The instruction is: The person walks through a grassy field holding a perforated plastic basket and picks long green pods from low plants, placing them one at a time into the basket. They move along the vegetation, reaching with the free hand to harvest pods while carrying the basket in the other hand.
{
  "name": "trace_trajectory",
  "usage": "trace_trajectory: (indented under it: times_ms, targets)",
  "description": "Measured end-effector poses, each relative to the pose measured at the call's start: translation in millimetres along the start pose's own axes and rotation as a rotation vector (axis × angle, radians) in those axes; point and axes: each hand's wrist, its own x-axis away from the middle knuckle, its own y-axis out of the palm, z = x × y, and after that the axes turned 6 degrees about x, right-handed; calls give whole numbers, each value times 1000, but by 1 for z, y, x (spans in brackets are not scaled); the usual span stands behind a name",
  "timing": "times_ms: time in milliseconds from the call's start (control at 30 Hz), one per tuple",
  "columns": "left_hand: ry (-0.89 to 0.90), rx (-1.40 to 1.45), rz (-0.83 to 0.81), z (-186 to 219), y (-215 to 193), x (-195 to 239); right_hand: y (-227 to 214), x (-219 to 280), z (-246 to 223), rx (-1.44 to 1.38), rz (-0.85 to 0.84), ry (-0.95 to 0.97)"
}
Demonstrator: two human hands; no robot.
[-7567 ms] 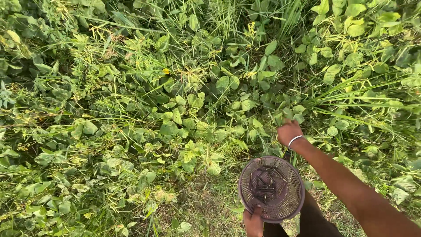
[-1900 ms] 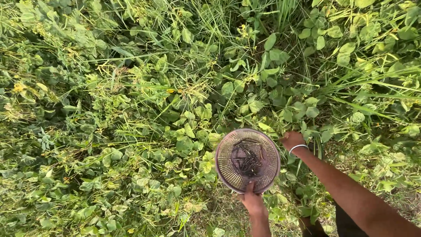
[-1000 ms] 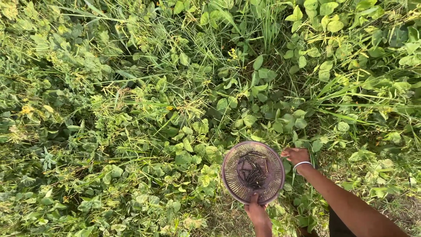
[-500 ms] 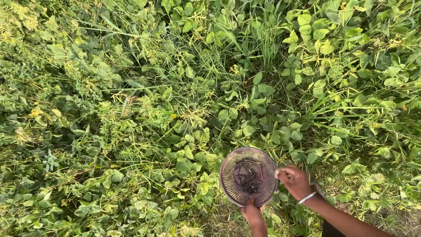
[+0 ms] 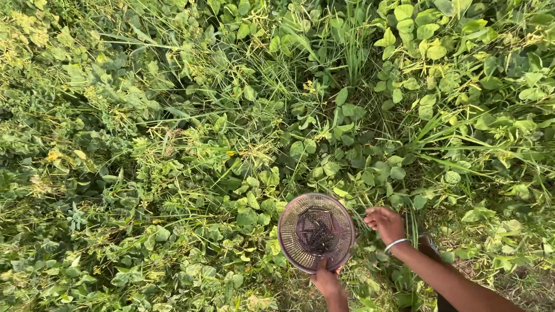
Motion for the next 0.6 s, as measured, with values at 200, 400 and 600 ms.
trace_trajectory:
  times_ms: [200, 400, 600]
  targets:
    - [-1, -5, 13, 3, -19, 0, 21, -39, 103, -66, 1, 544]
    - [-59, 1, 84, -3, -23, -6, 46, -73, 126, 191, -58, 830]
    - [-58, -38, 113, -29, -49, -31, 58, -88, 145, 119, -88, 684]
